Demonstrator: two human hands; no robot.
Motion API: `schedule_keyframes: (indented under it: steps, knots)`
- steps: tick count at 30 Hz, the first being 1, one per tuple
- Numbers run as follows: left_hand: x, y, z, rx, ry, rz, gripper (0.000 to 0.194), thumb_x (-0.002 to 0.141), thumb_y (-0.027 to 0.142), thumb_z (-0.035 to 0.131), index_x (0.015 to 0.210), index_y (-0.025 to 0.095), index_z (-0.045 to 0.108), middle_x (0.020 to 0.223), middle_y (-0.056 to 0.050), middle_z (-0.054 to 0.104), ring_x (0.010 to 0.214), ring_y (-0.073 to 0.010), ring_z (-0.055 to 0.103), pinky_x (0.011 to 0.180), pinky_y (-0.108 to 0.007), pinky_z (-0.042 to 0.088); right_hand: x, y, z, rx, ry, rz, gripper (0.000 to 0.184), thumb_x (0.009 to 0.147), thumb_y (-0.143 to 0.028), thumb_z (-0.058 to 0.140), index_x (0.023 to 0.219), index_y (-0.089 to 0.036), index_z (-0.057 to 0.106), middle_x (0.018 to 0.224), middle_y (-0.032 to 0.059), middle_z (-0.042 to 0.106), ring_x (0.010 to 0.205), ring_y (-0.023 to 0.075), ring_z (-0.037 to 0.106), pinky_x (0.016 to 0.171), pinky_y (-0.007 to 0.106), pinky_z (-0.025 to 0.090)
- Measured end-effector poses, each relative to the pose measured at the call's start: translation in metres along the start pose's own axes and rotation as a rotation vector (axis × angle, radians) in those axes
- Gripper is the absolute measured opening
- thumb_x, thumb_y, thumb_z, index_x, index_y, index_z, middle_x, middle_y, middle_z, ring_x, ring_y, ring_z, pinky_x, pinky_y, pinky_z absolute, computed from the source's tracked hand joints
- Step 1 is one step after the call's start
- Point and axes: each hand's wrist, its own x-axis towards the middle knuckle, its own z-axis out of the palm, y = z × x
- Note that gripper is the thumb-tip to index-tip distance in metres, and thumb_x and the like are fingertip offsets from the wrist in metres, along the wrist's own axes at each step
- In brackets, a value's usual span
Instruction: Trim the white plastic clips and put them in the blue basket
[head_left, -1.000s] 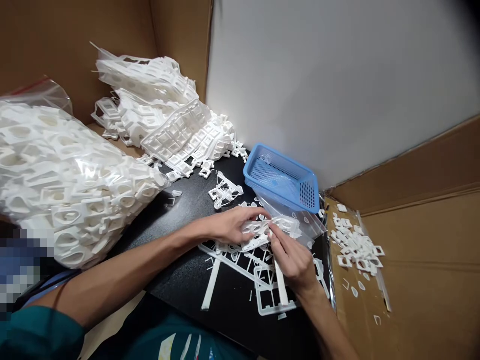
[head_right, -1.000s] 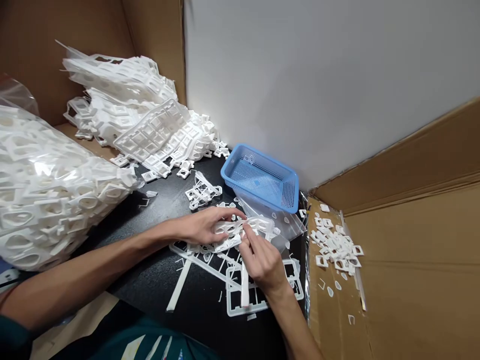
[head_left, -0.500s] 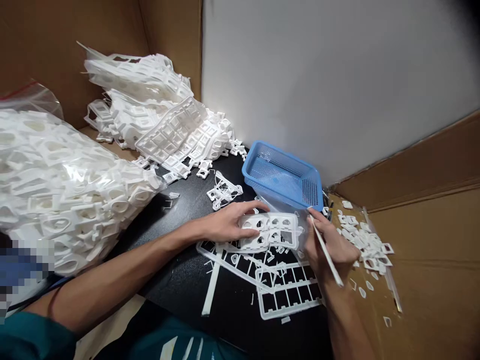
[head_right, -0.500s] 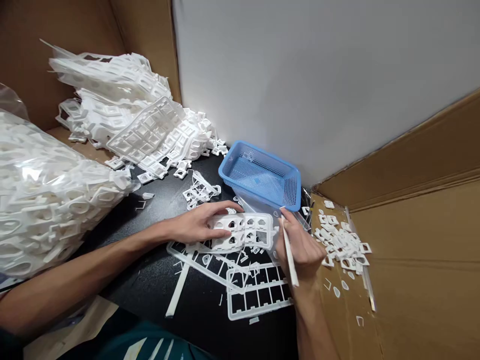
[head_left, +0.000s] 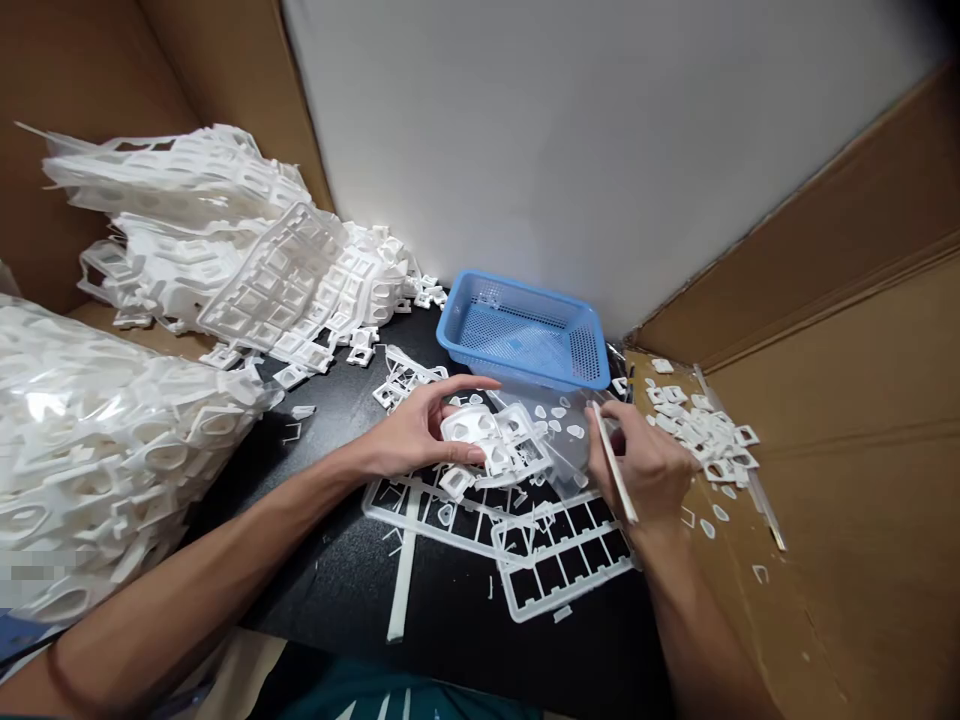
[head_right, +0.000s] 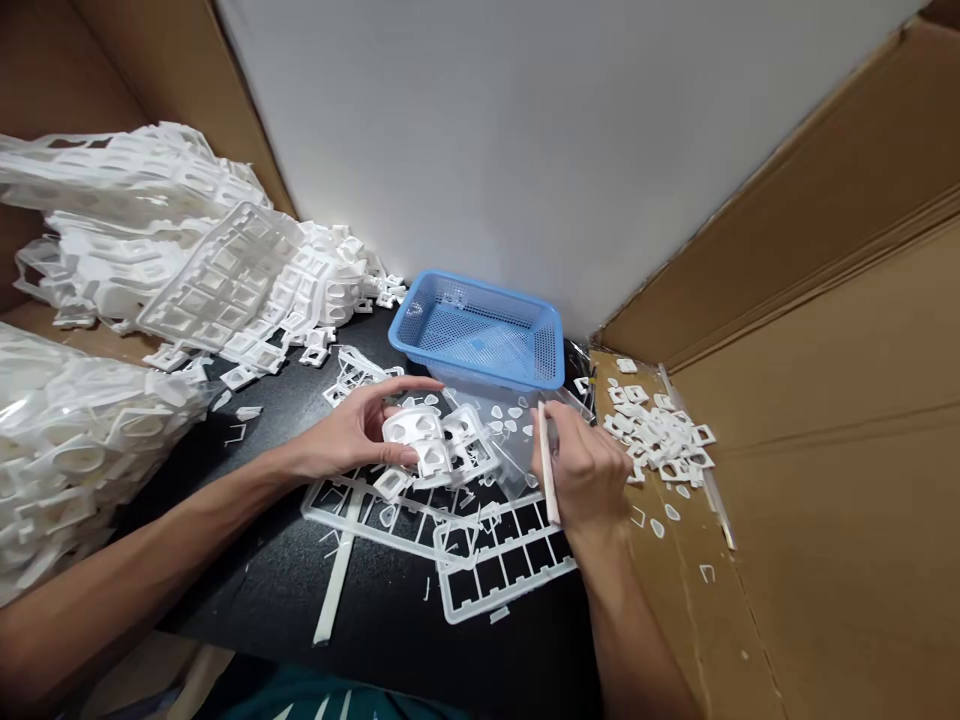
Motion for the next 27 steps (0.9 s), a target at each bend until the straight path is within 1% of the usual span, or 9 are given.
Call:
schedule_keyframes:
  steps: [2,5,8,10,14,18,21,23,27]
  knots:
    - [0.001,-0.002,0.002,-0.024,-0.056,0.005,0.079,0.081,0.028,0.090,0.149,0.022,0.052,0.091,-0.003,0.071,0.076,-0.0153,0.069,0.067,-0.026,0.056,-0.001,-0.009,-0.002,0.280,-0.036,0.018,0.006,0.098,-0.025,0.069,0.097,-0.019,0.072,0.077,0.0024,0.074,0.060,0.0154,0.063,0.058,0.030,0.045]
    - [0.001,-0.004,0.003,-0.081,-0.164,-0.043,0.068,0.087,0.025,0.084,0.147,0.019,0.052,0.087,-0.003,0.070,0.070,-0.0143,0.070,0.062,-0.024,0.055,0.000,-0.026,-0.007,0.799,-0.213,0.014,0.002,0.095,-0.019,0.071,0.097,-0.020,0.070,0.103,0.0052,0.077,0.083,0.0175,0.072,0.072,0.032,0.056]
    - [0.001,-0.003,0.000,-0.078,-0.191,-0.110,0.066,0.086,0.020,0.083,0.145,0.020,0.053,0.086,-0.001,0.068,0.063,-0.0110,0.066,0.058,-0.021,0.055,0.000,-0.041,-0.012,1.056,-0.335,-0.010,0.007,0.093,-0.016,0.073,0.097,-0.021,0.071,0.108,0.0043,0.077,0.101,0.0194,0.073,0.090,0.036,0.058]
    - [0.001,-0.001,-0.004,-0.060,-0.185,-0.123,0.068,0.085,0.019,0.084,0.146,0.021,0.052,0.084,0.000,0.067,0.061,-0.0099,0.064,0.056,-0.020,0.055,0.000,-0.047,-0.015,1.107,-0.400,-0.027,0.009,0.093,-0.014,0.074,0.098,-0.022,0.072,0.110,0.0041,0.077,0.105,0.0189,0.074,0.095,0.037,0.058]
    - [0.000,0.003,-0.007,0.023,-0.194,-0.105,0.068,0.085,0.026,0.086,0.145,0.022,0.054,0.078,0.001,0.065,0.054,-0.0094,0.061,0.045,-0.016,0.046,-0.001,-0.047,-0.019,1.117,-0.487,-0.028,0.012,0.093,-0.013,0.074,0.100,-0.022,0.073,0.116,0.0044,0.079,0.108,0.0192,0.075,0.098,0.037,0.059]
    - [-0.001,0.004,-0.005,0.024,-0.194,-0.096,0.064,0.086,0.026,0.084,0.142,0.022,0.055,0.087,-0.001,0.067,0.055,-0.0089,0.061,0.047,-0.018,0.051,-0.001,-0.045,-0.022,1.088,-0.515,-0.039,0.013,0.092,-0.012,0.074,0.100,-0.023,0.073,0.116,0.0041,0.080,0.108,0.0200,0.077,0.099,0.037,0.060]
    - [-0.001,0.002,-0.004,0.080,-0.182,-0.085,0.065,0.086,0.029,0.084,0.143,0.023,0.054,0.087,-0.001,0.066,0.052,-0.0065,0.056,0.045,-0.017,0.048,-0.001,-0.044,-0.024,1.078,-0.553,-0.067,0.011,0.093,-0.014,0.074,0.100,-0.022,0.073,0.119,0.0048,0.079,0.111,0.0205,0.076,0.100,0.037,0.060]
    - [0.000,0.001,-0.005,0.121,-0.169,-0.063,0.064,0.085,0.030,0.085,0.142,0.022,0.056,0.092,-0.002,0.066,0.051,-0.0047,0.052,0.044,-0.016,0.046,0.000,-0.044,-0.024,1.073,-0.569,-0.067,0.009,0.093,-0.015,0.073,0.100,-0.022,0.073,0.121,0.0049,0.078,0.112,0.0205,0.075,0.102,0.037,0.059]
    - [0.001,0.000,-0.004,0.151,-0.130,0.015,0.060,0.083,0.029,0.087,0.137,0.020,0.062,0.108,-0.007,0.067,0.062,-0.0065,0.055,0.048,-0.016,0.046,0.001,-0.043,-0.027,1.048,-0.599,-0.069,0.006,0.095,-0.017,0.073,0.098,-0.022,0.073,0.121,0.0046,0.078,0.112,0.0202,0.075,0.102,0.037,0.059]
